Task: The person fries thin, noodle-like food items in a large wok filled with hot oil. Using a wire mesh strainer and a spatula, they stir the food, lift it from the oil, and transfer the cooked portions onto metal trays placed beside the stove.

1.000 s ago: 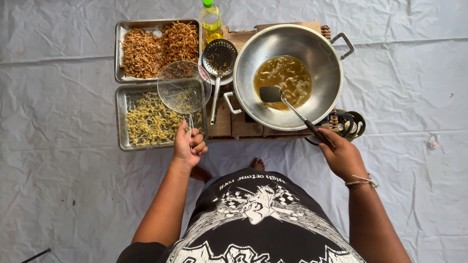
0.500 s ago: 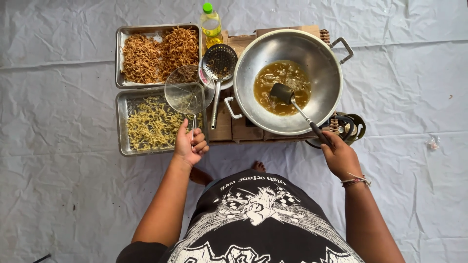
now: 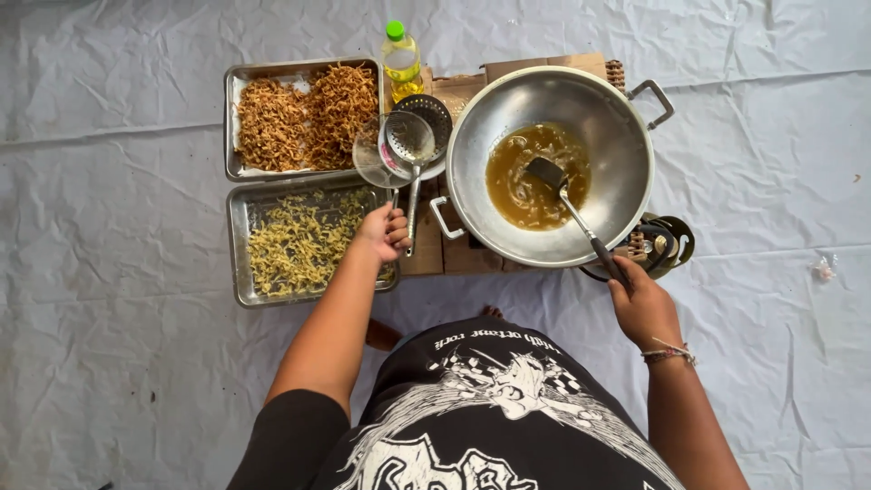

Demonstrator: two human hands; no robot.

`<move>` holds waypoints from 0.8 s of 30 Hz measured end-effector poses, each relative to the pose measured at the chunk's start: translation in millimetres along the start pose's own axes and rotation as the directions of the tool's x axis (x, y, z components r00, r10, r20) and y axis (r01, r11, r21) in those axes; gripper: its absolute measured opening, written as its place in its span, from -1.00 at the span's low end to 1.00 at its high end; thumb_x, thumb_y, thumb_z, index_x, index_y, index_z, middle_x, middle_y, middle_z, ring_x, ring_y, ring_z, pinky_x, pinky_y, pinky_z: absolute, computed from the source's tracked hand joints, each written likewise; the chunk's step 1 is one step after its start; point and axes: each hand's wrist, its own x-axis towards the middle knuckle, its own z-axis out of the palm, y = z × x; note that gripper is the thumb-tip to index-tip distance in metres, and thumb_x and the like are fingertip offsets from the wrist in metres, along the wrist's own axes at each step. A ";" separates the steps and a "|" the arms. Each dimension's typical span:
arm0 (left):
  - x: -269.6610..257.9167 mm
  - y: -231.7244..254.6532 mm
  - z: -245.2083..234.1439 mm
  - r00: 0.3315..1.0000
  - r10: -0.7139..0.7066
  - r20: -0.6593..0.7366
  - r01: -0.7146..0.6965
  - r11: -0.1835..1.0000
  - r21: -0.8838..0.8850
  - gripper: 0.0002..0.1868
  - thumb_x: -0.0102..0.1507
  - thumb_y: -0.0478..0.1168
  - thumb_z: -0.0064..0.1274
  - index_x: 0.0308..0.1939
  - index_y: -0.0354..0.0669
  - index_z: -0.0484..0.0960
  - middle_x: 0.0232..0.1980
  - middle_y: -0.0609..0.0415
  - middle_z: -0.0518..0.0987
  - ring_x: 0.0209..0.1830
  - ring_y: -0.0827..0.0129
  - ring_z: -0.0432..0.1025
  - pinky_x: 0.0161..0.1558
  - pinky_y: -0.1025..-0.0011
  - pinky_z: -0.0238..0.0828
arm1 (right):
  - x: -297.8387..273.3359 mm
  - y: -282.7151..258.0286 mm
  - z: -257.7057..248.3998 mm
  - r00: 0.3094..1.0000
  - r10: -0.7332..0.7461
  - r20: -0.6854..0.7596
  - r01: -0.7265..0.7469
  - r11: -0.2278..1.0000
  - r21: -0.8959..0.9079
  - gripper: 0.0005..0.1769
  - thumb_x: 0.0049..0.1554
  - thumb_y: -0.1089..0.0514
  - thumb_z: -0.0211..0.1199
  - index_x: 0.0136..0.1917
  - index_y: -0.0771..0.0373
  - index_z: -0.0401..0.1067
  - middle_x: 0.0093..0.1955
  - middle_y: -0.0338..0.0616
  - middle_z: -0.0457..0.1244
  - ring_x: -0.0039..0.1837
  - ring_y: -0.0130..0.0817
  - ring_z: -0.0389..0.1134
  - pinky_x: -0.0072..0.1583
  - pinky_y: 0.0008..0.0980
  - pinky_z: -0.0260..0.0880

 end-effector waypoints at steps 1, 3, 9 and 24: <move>11.4 2.9 -1.1 1.000 -0.001 0.001 0.001 1.000 0.000 -0.58 0.44 0.18 -0.38 -0.48 0.20 0.20 -0.71 0.44 -0.08 -0.86 0.60 -0.16 -0.64 0.45 -0.12 | 2.1 2.7 3.0 1.000 0.001 -0.001 -0.001 1.000 0.000 -0.47 0.29 0.03 0.11 0.52 -0.06 0.30 0.24 0.25 0.37 0.32 0.24 0.34 0.34 0.09 0.32; 31.5 5.4 -4.8 0.998 -0.053 -0.018 0.054 0.998 0.030 -0.57 0.45 0.17 -0.44 -0.48 0.21 0.18 -0.69 0.46 -0.08 -0.84 0.61 -0.15 -0.63 0.46 -0.12 | 3.9 9.2 9.1 1.000 0.002 -0.020 -0.002 1.000 0.024 -0.47 0.28 0.03 0.13 0.52 -0.09 0.31 0.28 0.18 0.36 0.33 0.20 0.33 0.35 0.08 0.30; 44.3 10.6 2.9 0.986 -0.089 -0.139 0.102 0.991 0.090 -0.59 0.45 0.16 -0.44 -0.42 0.17 0.27 -0.67 0.48 -0.05 -0.83 0.63 -0.12 -0.64 0.49 -0.10 | -4.1 2.1 12.0 0.999 0.046 0.002 -0.046 0.997 0.060 -0.45 0.28 0.03 0.11 0.53 -0.07 0.28 0.32 0.21 0.33 0.37 0.23 0.30 0.38 0.11 0.28; 43.4 -0.3 -48.7 0.749 0.253 -0.613 -0.005 0.926 0.377 -0.20 0.30 0.27 -0.06 0.50 0.03 0.11 0.36 -0.25 0.33 0.34 -0.20 0.34 0.05 -0.06 0.36 | 2.3 4.6 25.7 0.999 0.048 0.009 -0.049 0.998 0.046 -0.44 0.27 0.02 0.11 0.53 -0.11 0.27 0.34 0.15 0.32 0.36 0.20 0.31 0.37 0.10 0.29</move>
